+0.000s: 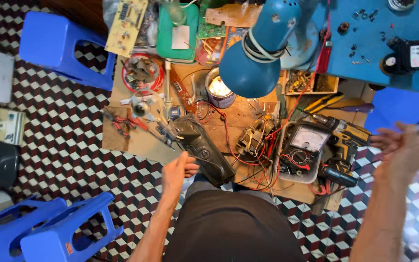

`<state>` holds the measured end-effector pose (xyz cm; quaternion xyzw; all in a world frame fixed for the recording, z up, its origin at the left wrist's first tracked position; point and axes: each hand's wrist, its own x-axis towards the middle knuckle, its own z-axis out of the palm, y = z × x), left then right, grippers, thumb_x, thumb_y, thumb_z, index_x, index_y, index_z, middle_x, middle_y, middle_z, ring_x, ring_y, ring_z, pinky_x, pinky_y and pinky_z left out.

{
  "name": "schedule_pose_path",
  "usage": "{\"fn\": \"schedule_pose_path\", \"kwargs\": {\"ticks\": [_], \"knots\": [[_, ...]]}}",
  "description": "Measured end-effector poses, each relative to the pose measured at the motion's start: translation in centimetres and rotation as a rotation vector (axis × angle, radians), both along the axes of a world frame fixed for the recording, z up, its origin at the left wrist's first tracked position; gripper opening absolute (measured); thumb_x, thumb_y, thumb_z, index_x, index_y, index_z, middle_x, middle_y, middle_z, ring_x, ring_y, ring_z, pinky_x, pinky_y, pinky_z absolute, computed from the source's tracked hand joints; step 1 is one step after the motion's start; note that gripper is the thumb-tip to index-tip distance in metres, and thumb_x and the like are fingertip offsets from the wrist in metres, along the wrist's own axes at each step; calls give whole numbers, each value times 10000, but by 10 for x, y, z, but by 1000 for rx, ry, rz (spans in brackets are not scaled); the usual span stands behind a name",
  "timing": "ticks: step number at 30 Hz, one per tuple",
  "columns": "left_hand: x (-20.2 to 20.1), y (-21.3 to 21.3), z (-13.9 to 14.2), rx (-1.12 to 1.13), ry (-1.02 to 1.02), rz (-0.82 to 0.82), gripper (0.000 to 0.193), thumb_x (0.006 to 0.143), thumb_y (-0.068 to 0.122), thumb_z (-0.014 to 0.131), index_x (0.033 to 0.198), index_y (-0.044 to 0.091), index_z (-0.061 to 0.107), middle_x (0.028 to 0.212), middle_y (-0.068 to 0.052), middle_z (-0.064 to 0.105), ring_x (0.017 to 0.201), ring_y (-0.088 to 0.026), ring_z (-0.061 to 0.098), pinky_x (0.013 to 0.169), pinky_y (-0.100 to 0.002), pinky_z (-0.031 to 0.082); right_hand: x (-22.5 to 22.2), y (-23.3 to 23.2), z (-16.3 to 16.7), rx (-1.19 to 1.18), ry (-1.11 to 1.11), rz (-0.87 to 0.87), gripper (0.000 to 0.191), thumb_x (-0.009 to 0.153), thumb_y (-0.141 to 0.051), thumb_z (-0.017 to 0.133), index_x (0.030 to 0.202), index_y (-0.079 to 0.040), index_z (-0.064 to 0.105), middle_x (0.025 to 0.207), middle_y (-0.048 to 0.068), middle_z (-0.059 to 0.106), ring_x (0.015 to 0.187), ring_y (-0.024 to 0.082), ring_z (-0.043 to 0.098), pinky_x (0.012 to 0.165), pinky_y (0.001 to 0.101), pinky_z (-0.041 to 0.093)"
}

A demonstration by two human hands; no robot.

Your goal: The person disassembles and reassembles a small electrical motor using a cordless drill and a heat gun. They remove the motor housing, use the heat gun on the motor shaft, and then reattach the housing and internal components.

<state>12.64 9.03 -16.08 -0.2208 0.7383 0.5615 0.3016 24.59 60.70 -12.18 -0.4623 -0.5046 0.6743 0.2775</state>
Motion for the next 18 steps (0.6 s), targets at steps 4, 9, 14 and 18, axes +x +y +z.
{"fn": "schedule_pose_path", "kwargs": {"ticks": [4, 9, 14, 18], "knots": [[-18, -18, 5, 52, 20, 95, 429, 1006, 312, 533, 1191, -40, 694, 1012, -177, 780, 818, -200, 717, 738, -297, 554, 42, -51, 9, 3, -140, -120, 523, 1158, -438, 479, 1094, 59, 629, 880, 198, 708, 592, 230, 662, 498, 295, 491], [-25, -10, -1, 67, 23, -58, 399, 972, 242, 579, 1298, 22, 647, 1123, -144, 753, 912, -196, 705, 798, -308, 565, 59, -53, -11, 548, -759, 120, 463, 932, -235, 679, 1291, 57, 660, 1089, 233, 725, 964, 329, 704, 805, 419, 537], [-14, -12, -2, -30, 52, -87, 447, 950, 226, 639, 1348, 23, 615, 1078, -145, 759, 887, -190, 717, 770, -312, 568, 29, -44, -46, 458, -1019, 336, 610, 831, -355, 802, 1280, 30, 656, 1181, 247, 711, 1075, 389, 686, 917, 481, 522], [-14, -13, 2, -62, 121, -6, 534, 956, 274, 640, 1408, 8, 543, 1073, -116, 748, 887, -172, 718, 765, -302, 572, -14, -42, -50, 444, -1208, 620, 650, 823, -444, 846, 1217, 53, 704, 1185, 322, 695, 1099, 474, 658, 945, 532, 508]]}}
